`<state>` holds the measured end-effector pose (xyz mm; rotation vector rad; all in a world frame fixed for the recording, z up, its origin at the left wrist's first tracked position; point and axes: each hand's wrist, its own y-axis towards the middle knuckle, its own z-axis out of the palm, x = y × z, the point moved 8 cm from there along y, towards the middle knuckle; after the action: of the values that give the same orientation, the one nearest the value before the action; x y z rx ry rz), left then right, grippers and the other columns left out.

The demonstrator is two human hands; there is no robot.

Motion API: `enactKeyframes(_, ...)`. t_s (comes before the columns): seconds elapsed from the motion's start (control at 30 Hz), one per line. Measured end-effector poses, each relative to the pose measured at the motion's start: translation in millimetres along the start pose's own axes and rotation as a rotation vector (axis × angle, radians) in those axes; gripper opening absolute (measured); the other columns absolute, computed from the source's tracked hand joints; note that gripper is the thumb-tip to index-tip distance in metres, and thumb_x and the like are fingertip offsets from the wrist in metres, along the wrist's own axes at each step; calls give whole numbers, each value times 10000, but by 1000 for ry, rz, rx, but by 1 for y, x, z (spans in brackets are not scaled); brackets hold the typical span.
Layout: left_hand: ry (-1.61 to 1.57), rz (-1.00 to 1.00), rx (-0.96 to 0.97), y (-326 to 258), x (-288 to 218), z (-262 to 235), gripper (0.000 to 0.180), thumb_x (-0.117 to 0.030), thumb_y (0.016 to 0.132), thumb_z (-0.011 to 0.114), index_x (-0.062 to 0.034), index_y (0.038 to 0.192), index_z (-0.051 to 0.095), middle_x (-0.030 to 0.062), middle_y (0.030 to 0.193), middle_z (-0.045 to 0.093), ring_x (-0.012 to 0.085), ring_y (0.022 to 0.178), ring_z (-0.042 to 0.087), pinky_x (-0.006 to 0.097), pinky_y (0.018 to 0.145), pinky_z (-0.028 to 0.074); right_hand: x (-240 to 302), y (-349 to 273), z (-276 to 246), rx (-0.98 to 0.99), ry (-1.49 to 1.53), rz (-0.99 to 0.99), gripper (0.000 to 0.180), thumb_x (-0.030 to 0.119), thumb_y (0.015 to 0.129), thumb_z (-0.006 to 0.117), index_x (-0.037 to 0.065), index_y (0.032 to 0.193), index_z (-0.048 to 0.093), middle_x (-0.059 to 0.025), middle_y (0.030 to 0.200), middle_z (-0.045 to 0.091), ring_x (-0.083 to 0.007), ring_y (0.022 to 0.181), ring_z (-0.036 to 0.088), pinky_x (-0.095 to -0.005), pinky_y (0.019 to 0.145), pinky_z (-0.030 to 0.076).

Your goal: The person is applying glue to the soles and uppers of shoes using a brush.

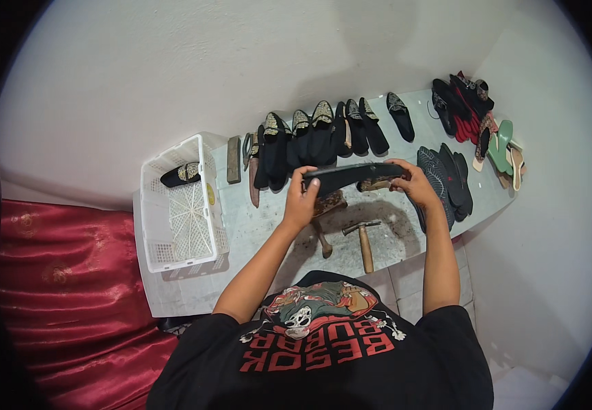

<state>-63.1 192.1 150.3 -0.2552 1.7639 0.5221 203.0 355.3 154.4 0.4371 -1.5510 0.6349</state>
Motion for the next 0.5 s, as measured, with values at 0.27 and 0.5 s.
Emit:
enactKeyframes(0.27, 14, -202, -129, 4, 46, -19, 364, -357, 1074, 518, -18, 1023, 643, 40, 861, 607, 123, 821, 556, 303, 781, 471, -12, -1, 20, 119, -101, 124, 389, 265, 959, 741, -23, 1211, 672, -14, 823, 704, -72, 523, 633, -196, 434, 395)
enactKeyframes(0.5, -60, -497, -149, -42, 48, -53, 466, -475, 1094, 432, -63, 975, 617, -14, 744, 508, 65, 559, 478, 238, 466, 424, -32, 15, 65, 254, -28, 159, 304, 305, 1003, 693, 8, 1063, 668, -5, 798, 675, -69, 541, 618, -207, 473, 434)
